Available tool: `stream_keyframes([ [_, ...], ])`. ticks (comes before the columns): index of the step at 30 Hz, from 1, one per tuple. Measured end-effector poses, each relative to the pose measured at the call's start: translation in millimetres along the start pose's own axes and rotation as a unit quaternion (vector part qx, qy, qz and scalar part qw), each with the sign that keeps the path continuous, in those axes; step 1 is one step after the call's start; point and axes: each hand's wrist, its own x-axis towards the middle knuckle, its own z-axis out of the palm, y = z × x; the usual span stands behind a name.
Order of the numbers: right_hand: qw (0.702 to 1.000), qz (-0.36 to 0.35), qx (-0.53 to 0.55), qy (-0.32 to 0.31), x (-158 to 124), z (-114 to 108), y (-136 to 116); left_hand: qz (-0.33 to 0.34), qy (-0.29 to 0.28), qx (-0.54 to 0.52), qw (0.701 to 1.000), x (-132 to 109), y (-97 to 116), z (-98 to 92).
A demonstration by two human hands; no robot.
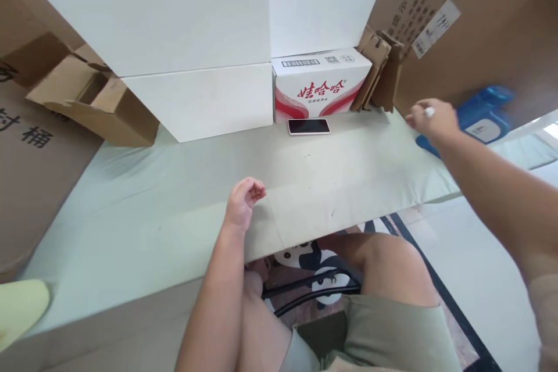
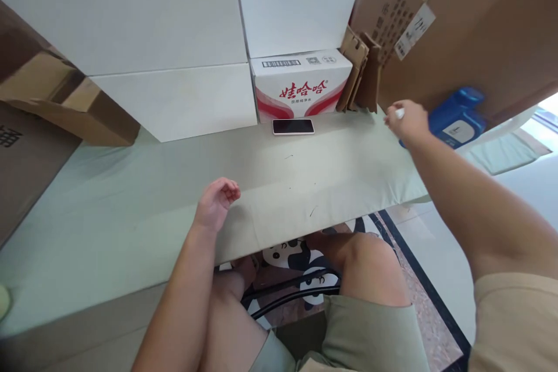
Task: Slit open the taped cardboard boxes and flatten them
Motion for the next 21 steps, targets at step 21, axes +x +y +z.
stream_keyframes([
  [21,0.854,-0.397,-0.207,-0.264,-124.0,365.0,-346.1,0.103,0.295,-0.270,0.911,-17.5,49.9,-85.7],
])
